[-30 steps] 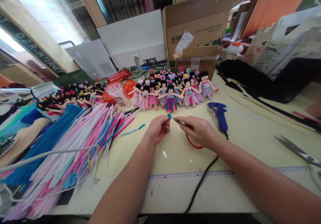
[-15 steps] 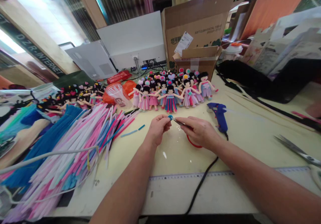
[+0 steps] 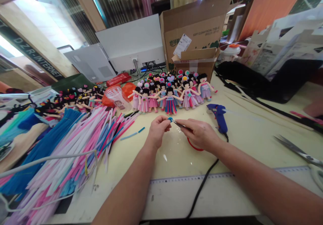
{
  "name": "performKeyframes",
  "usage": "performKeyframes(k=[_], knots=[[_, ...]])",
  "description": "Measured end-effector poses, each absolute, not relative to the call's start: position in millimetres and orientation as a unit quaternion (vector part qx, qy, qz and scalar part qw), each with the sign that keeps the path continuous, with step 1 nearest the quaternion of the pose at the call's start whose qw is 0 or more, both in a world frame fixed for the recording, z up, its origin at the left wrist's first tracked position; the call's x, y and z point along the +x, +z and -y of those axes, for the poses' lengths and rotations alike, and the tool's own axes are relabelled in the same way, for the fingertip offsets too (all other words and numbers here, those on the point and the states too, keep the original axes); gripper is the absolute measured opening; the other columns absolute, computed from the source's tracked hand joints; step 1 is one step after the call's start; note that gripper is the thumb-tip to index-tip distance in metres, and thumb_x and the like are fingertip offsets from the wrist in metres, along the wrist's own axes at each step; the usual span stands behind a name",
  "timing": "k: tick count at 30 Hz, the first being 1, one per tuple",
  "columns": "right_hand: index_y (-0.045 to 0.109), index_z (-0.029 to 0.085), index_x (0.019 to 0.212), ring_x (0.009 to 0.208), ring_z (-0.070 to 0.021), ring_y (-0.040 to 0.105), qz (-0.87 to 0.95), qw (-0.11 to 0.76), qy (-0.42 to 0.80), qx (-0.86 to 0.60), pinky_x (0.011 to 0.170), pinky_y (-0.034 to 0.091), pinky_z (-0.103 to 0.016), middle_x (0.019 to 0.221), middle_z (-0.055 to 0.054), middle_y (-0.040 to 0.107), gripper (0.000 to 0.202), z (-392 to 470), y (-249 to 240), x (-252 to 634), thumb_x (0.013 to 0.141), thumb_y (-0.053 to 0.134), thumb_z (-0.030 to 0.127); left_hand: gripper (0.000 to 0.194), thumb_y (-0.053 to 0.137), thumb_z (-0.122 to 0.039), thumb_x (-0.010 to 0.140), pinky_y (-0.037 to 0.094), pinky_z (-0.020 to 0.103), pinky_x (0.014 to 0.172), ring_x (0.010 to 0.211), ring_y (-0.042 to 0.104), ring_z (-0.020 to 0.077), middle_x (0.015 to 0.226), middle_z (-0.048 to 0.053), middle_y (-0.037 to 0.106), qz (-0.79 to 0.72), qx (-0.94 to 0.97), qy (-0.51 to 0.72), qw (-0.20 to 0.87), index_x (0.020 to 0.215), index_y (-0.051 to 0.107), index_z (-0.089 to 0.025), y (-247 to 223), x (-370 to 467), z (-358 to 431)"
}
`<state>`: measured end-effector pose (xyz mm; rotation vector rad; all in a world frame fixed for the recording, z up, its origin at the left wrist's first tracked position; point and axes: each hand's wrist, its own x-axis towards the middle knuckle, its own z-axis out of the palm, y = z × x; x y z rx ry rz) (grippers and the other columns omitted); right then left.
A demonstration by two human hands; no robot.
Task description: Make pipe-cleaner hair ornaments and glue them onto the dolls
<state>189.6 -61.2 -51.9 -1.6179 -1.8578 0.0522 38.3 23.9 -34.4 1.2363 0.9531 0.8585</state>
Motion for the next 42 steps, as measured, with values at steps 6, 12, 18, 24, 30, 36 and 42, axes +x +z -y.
performKeyframes(k=[6,12,18,24,30,36,42], knots=[[0.063,0.029,0.12,0.083,-0.0179,0.065,0.708,0.34,0.039,-0.618,0.073,0.048,-0.028,0.093,-0.004,0.072,0.034,61,-53,190,0.09,0.048,0.027,0.014,0.063,-0.027,0.058,0.034,0.022,0.054,0.05,0.043,0.0076,0.052,-0.004,0.053,-0.417,0.544,0.381,0.62,0.061,0.055,-0.017,-34,39,-23],[0.066,0.028,0.114,0.074,-0.0162,0.062,0.682,0.367,0.117,-0.622,0.065,0.046,-0.026,0.086,-0.003,0.071,0.032,61,-45,189,0.085,0.051,0.027,0.013,0.062,-0.028,0.058,0.035,0.022,0.054,0.05,0.045,0.0082,0.052,-0.004,0.054,-0.43,0.561,0.384,0.594,0.061,0.055,-0.018,-33,40,-22],[0.065,0.019,0.114,0.046,-0.0088,0.039,0.592,0.406,0.348,-0.603,0.044,0.032,-0.02,0.054,0.005,0.049,0.036,61,-30,188,0.082,0.05,0.028,0.011,0.06,-0.026,0.057,0.034,0.022,0.052,0.047,0.042,0.0072,0.051,-0.004,0.053,-0.461,0.545,0.377,0.59,0.059,0.053,-0.018,-33,38,-25],[0.066,0.023,0.113,0.052,-0.0096,0.044,0.647,0.384,0.2,-0.628,0.052,0.033,-0.021,0.06,0.003,0.057,0.036,62,-37,184,0.081,0.049,0.025,0.01,0.059,-0.026,0.058,0.034,0.022,0.052,0.046,0.042,0.0073,0.05,-0.004,0.052,-0.461,0.543,0.374,0.594,0.059,0.053,-0.018,-34,39,-23],[0.065,0.023,0.116,0.06,-0.0131,0.055,0.672,0.349,0.127,-0.641,0.06,0.04,-0.025,0.078,-0.002,0.07,0.037,62,-41,183,0.084,0.047,0.025,0.01,0.059,-0.026,0.059,0.037,0.022,0.053,0.048,0.044,0.008,0.051,-0.004,0.053,-0.456,0.556,0.379,0.583,0.06,0.054,-0.018,-34,39,-21],[0.066,0.024,0.113,0.057,-0.0129,0.055,0.671,0.348,0.13,-0.641,0.056,0.039,-0.024,0.07,0.0,0.068,0.036,62,-40,184,0.083,0.047,0.025,0.01,0.06,-0.026,0.06,0.037,0.022,0.054,0.05,0.046,0.0085,0.051,-0.004,0.053,-0.455,0.563,0.38,0.576,0.061,0.055,-0.017,-35,39,-22],[0.066,0.025,0.111,0.049,-0.0107,0.048,0.645,0.359,0.161,-0.656,0.048,0.034,-0.022,0.056,0.005,0.057,0.033,60,-39,199,0.083,0.048,0.026,0.013,0.062,-0.027,0.06,0.032,0.021,0.049,0.046,0.042,0.0072,0.049,-0.004,0.052,-0.466,0.532,0.384,0.593,0.06,0.053,-0.017,-37,36,-29]])
